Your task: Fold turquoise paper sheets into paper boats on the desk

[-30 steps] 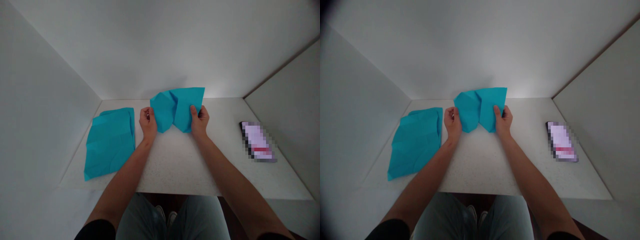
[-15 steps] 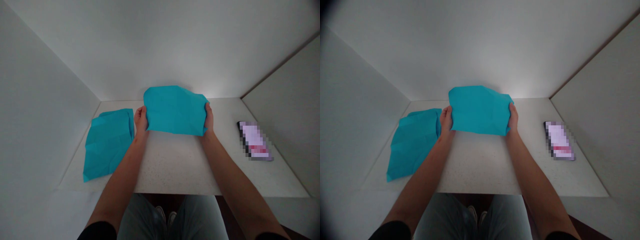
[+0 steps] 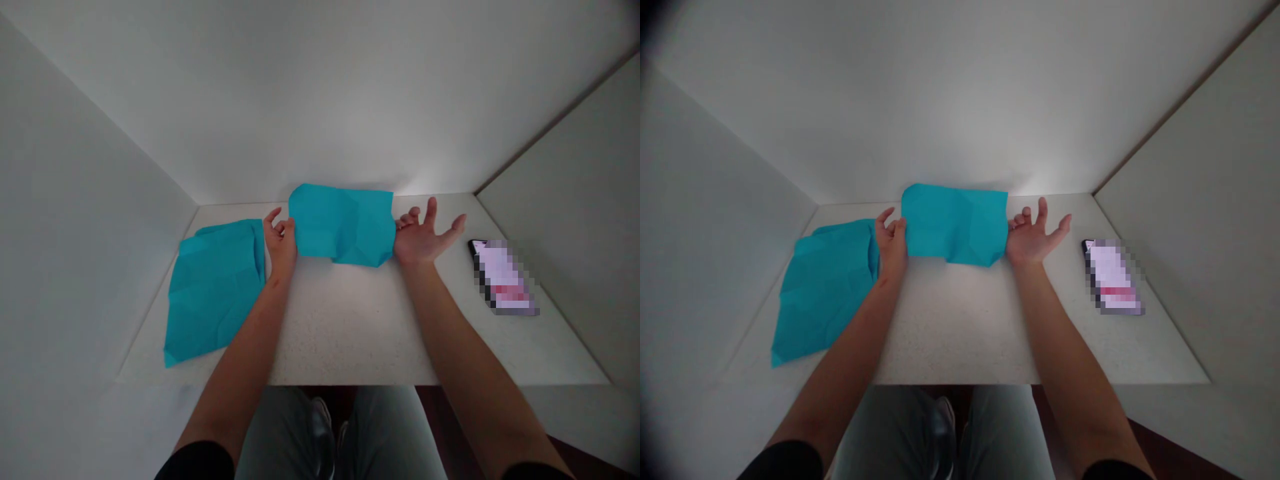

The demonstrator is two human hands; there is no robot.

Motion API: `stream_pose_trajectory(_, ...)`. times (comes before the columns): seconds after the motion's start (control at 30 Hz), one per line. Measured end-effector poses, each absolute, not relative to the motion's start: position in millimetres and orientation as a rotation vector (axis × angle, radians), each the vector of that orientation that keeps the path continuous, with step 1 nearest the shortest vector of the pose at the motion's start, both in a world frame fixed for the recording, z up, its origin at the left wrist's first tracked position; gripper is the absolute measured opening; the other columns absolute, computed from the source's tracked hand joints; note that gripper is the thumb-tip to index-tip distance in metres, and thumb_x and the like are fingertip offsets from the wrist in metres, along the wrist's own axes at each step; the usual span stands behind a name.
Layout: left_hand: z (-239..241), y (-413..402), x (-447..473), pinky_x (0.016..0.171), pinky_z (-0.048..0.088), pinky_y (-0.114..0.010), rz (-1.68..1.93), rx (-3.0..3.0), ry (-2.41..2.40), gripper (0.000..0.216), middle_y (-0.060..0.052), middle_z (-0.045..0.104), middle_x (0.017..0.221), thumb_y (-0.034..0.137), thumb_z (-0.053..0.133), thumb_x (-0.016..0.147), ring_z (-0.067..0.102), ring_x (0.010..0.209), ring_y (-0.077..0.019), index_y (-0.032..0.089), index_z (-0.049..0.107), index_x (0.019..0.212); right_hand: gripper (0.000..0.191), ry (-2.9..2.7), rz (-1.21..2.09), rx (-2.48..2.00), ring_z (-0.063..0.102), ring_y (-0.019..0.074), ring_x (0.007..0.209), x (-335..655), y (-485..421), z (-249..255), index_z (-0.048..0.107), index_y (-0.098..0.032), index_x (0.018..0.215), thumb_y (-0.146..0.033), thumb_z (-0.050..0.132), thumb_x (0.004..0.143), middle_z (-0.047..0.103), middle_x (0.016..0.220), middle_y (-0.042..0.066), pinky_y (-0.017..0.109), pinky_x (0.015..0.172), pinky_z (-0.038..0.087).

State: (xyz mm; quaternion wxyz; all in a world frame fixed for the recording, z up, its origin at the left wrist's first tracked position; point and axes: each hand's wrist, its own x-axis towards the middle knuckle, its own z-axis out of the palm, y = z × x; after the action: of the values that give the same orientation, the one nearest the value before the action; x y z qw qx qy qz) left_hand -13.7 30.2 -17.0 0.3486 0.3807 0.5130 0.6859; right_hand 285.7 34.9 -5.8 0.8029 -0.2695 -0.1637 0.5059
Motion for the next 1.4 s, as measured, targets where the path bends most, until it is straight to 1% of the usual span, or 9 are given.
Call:
stream_pose_trajectory(0.17, -14, 26, -16, 0.053, 0.024, -0.025, 1.926, 1.098, 1.326, 0.034, 0.013, 0.034, 0.059, 0.04, 0.078, 0.09, 0.029, 0.05, -0.0113, 0.026, 0.066, 0.117, 0.051, -0.605, 0.65, -0.783, 0.047, 0.0131, 0.057, 291, 48, -10, 0.068, -0.028, 0.088, -0.076, 0.055, 0.095, 0.049, 0.071, -0.005, 0.027, 0.054, 0.042)
stream_pose_trajectory(0.27, -10, 27, -19, 0.06, 0.035, -0.026, 2.088, 1.153, 1.394, 0.02, 0.007, 0.044, 0.067, 0.041, 0.073, 0.091, 0.04, 0.059, -0.0125, 0.023, 0.068, 0.098, 0.04, -1.048, 0.392, -0.984, 0.055, 0.0154, 0.066, 284, 43, -9, 0.068, -0.026, 0.086, -0.064, 0.066, 0.099, 0.059, 0.075, -0.002, 0.031, 0.066, 0.05)
stream_pose_trajectory(0.4, -7, 25, -19, 0.073, 0.048, -0.03, 2.068, 1.251, 1.466, 0.033, -0.002, 0.063, 0.079, 0.051, 0.061, 0.096, 0.058, 0.075, -0.017, 0.022, 0.069, 0.084, 0.047, -1.872, 0.262, -1.272, 0.075, 0.0304, 0.108, 260, 24, -5, 0.076, -0.021, 0.126, -0.061, 0.065, 0.103, 0.079, 0.123, 0.014, 0.05, 0.101, 0.059)
stream_pose_trajectory(0.57, -11, 24, -21, 0.065, 0.047, -0.03, 1.982, 1.251, 1.288, 0.05, -0.002, 0.06, 0.064, 0.059, 0.049, 0.102, 0.058, 0.061, -0.0167, 0.022, 0.071, 0.076, 0.063, -2.388, 0.211, -1.448, 0.049, 0.0393, 0.161, 233, 6, -13, 0.058, -0.015, 0.163, -0.052, 0.042, 0.114, 0.05, 0.175, 0.019, 0.063, 0.133, 0.038)
stream_pose_trajectory(0.73, -8, 32, -35, 0.045, 0.032, -0.028, 2.052, 0.982, 1.212, 0.059, 0.002, 0.051, 0.052, 0.064, 0.039, 0.106, 0.045, 0.043, -0.0137, 0.022, 0.07, 0.077, 0.059, -2.569, 0.38, -1.424, 0.046, 0.0376, 0.164, 244, 5, -12, 0.061, -0.02, 0.162, -0.051, 0.044, 0.114, 0.049, 0.176, 0.014, 0.062, 0.132, 0.042)
stream_pose_trajectory(0.9, 3, 20, -31, 0.051, 0.041, -0.026, 1.897, 1.401, 1.404, 0.049, 0.002, 0.058, 0.056, 0.056, 0.053, 0.108, 0.052, 0.047, -0.0116, 0.022, 0.071, 0.078, 0.059, -2.503, 0.436, -1.461, 0.067, 0.0397, 0.142, 255, 4, 8, 0.077, -0.021, 0.138, -0.062, 0.041, 0.114, 0.071, 0.153, 0.017, 0.061, 0.12, 0.055)
stream_pose_trajectory(1.1, -5, 5, 3, 0.108, 0.059, -0.039, 1.068, 2.337, 1.26, 0.028, -0.008, 0.083, 0.116, 0.039, 0.058, 0.11, 0.077, 0.112, -0.0226, 0.023, 0.08, 0.116, 0.067, -2.486, 0.38, -1.428, 0.046, 0.0357, 0.164, 232, 3, -6, 0.05, -0.012, 0.169, -0.048, 0.031, 0.117, 0.047, 0.177, 0.019, 0.058, 0.136, 0.038)
stream_pose_trajectory(1.23, -17, -2, 15, 0.136, 0.039, -0.047, 0.564, 2.481, 1.391, 0.058, -0.016, 0.058, 0.169, 0.047, 0.049, 0.114, 0.051, 0.16, -0.0292, 0.015, 0.057, 0.161, 0.072, -2.564, 0.416, -1.459, 0.027, 0.0335, 0.173, 227, 6, -25, 0.039, -0.009, 0.175, -0.049, 0.028, 0.116, 0.03, 0.185, 0.017, 0.058, 0.143, 0.021)
stream_pose_trajectory(1.4, -16, -10, 13, 0.145, 0.016, -0.052, 0.265, 2.521, 1.527, 0.092, -0.012, 0.033, 0.185, 0.077, 0.052, 0.105, 0.026, 0.174, -0.0321, 0.018, 0.04, 0.175, 0.084, -2.387, 0.373, -1.702, 0.021, 0.0356, 0.175, 256, 19, -38, 0.027, -0.011, 0.18, -0.064, 0.021, 0.114, 0.022, 0.187, 0.017, 0.062, 0.143, 0.017)
